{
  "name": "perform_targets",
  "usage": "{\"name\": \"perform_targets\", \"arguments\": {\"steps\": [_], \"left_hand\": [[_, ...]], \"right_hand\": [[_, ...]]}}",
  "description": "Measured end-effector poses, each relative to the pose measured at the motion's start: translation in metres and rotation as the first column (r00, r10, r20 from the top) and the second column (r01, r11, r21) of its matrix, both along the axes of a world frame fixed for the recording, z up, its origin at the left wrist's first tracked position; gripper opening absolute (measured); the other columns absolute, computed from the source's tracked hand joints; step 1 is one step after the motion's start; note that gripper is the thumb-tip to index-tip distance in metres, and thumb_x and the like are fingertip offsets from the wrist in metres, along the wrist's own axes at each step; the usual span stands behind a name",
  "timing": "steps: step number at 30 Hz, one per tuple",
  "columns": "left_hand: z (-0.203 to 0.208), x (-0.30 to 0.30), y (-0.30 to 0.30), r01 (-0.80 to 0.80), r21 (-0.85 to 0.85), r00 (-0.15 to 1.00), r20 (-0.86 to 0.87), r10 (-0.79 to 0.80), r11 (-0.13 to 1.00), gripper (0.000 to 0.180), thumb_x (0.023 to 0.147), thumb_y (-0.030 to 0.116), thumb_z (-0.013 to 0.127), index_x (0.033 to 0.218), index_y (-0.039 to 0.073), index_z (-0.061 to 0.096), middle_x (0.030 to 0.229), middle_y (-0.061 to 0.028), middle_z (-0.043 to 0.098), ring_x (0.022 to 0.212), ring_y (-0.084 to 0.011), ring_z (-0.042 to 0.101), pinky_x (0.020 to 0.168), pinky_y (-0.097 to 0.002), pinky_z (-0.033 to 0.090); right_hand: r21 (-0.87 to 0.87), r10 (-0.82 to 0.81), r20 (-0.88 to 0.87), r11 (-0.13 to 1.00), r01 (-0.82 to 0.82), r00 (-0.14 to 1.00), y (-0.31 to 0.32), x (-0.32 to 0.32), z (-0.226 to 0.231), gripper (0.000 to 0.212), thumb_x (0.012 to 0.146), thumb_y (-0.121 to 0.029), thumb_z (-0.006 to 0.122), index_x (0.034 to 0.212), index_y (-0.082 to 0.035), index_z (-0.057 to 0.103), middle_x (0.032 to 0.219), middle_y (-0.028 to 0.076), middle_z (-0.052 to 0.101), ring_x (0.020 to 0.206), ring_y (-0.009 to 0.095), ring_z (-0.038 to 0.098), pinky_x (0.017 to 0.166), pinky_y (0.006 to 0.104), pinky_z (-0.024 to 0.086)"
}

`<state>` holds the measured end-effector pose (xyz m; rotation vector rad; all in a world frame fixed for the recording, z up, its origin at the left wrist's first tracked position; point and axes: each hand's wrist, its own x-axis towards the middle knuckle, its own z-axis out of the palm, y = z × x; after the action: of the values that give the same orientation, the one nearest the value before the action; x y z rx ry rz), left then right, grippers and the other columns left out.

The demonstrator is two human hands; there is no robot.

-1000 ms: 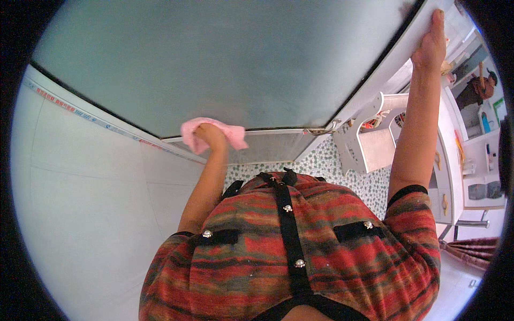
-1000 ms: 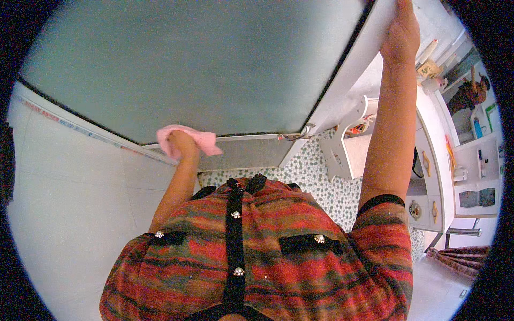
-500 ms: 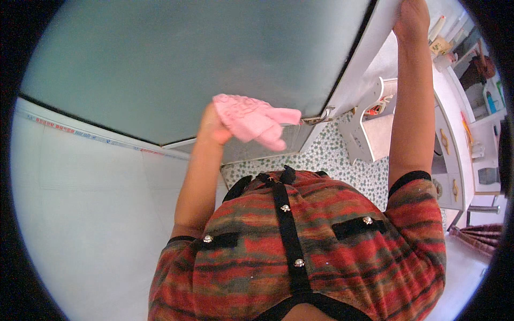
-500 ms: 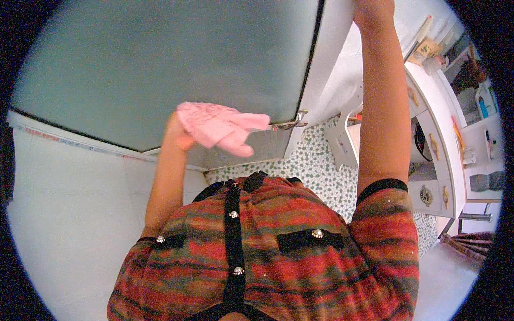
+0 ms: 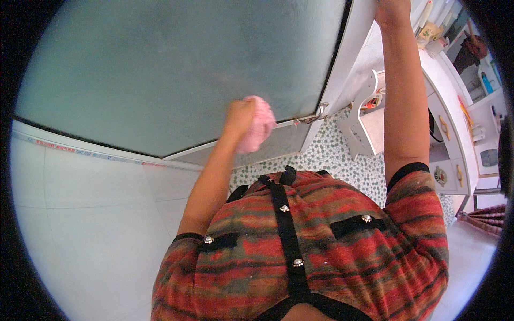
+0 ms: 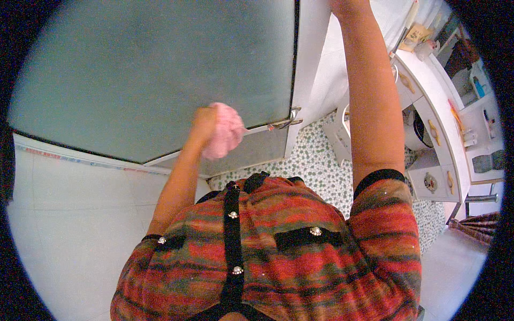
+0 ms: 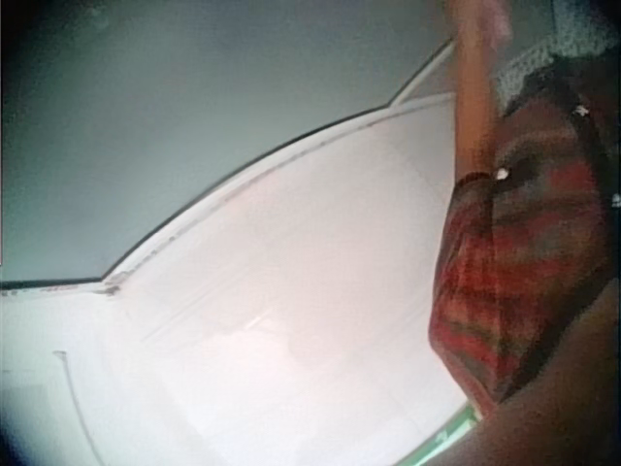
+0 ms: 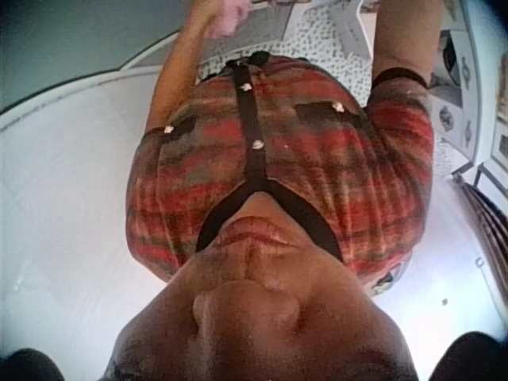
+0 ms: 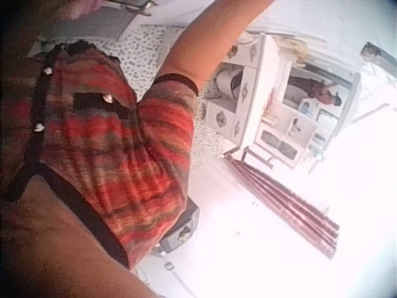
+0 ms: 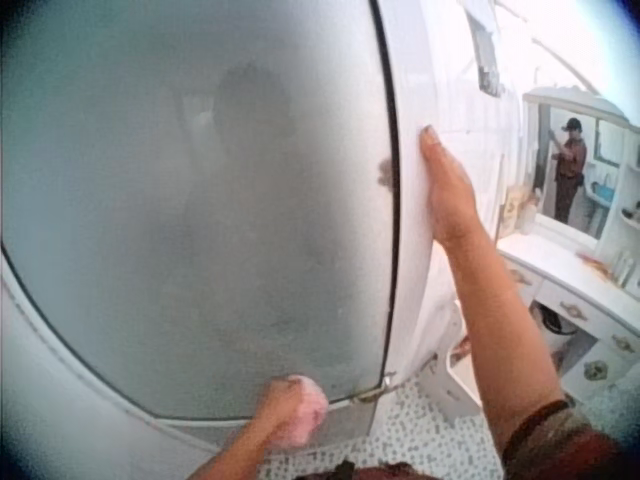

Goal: The person wipes a frosted glass door with a pink cloth, moving methodically from top to bottom and side to side. The person repeatedly wipes the same areas, including the frame and edges, without visible dirt or residue.

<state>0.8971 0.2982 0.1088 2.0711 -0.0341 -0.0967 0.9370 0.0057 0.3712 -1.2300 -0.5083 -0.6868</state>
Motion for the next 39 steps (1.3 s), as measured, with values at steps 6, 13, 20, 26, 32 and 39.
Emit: {"name": "perform_targets", "arguments": {"steps": [6,13,20,26,32,39], "left_hand": [[-0.038,-0.005,-0.069,0.110,0.253,0.994,-0.050,-0.100,0.961,0.041,0.077,0.033,0.042,0.072,-0.003,0.062,0.074,-0.0271,0.058,0.072,-0.0413,0.058,0.065,-0.0461,0.044],[0.023,-0.023,-0.036,-0.076,-0.163,0.997,-0.017,0.074,0.984,0.034,0.078,0.025,0.049,0.065,-0.004,0.057,0.057,-0.0074,0.054,0.057,-0.0124,0.049,0.049,-0.0317,0.038],[0.104,-0.033,-0.034,-0.157,-0.390,0.946,0.205,0.251,0.908,0.031,0.081,0.019,0.047,0.056,0.001,0.053,0.054,0.0020,0.048,0.049,-0.0089,0.042,0.044,-0.0290,0.034],[0.023,-0.007,-0.100,0.155,0.023,0.971,0.183,-0.156,0.988,0.037,0.077,0.026,0.047,0.056,-0.004,0.053,0.047,-0.0144,0.050,0.046,-0.0176,0.050,0.046,-0.0374,0.039],[-0.036,-0.004,-0.123,0.152,0.051,0.988,-0.004,-0.152,0.987,0.036,0.078,0.028,0.047,0.066,-0.004,0.060,0.055,-0.0151,0.057,0.051,-0.0199,0.055,0.051,-0.0368,0.042],[-0.013,-0.016,-0.090,0.005,-0.429,0.973,-0.206,-0.103,0.903,0.027,0.078,0.022,0.050,0.068,0.000,0.060,0.062,-0.0025,0.055,0.054,-0.0113,0.049,0.048,-0.0273,0.036]], "right_hand": [[0.013,-0.074,-0.042,0.997,0.075,0.996,-0.001,-0.005,0.001,0.049,0.091,-0.041,0.038,0.099,0.003,0.056,0.081,0.013,0.061,0.071,0.020,0.060,0.067,0.0306,0.049],[-0.050,-0.052,-0.041,0.998,0.050,0.998,0.002,-0.005,0.001,0.051,0.090,-0.043,0.039,0.096,0.004,0.056,0.081,0.015,0.061,0.071,0.021,0.060,0.068,0.0311,0.049],[0.001,0.014,-0.022,1.000,-0.014,1.000,0.000,-0.004,-0.001,0.049,0.090,-0.042,0.040,0.097,0.005,0.054,0.082,0.016,0.061,0.072,0.023,0.061,0.068,0.0318,0.050],[-0.088,-0.110,-0.086,0.991,0.102,0.990,0.003,-0.025,0.007,0.046,0.091,-0.039,0.039,0.098,0.004,0.054,0.084,0.016,0.061,0.073,0.021,0.061,0.068,0.0312,0.050],[-0.044,0.009,-0.059,0.999,-0.012,0.998,0.000,-0.018,0.006,0.044,0.092,-0.038,0.037,0.099,0.003,0.051,0.081,0.015,0.062,0.072,0.021,0.061,0.068,0.0304,0.050],[-0.041,-0.075,-0.040,0.996,0.074,0.996,-0.015,-0.038,0.010,0.044,0.091,-0.037,0.038,0.097,0.004,0.052,0.080,0.015,0.062,0.071,0.021,0.061,0.067,0.0311,0.050]]}}
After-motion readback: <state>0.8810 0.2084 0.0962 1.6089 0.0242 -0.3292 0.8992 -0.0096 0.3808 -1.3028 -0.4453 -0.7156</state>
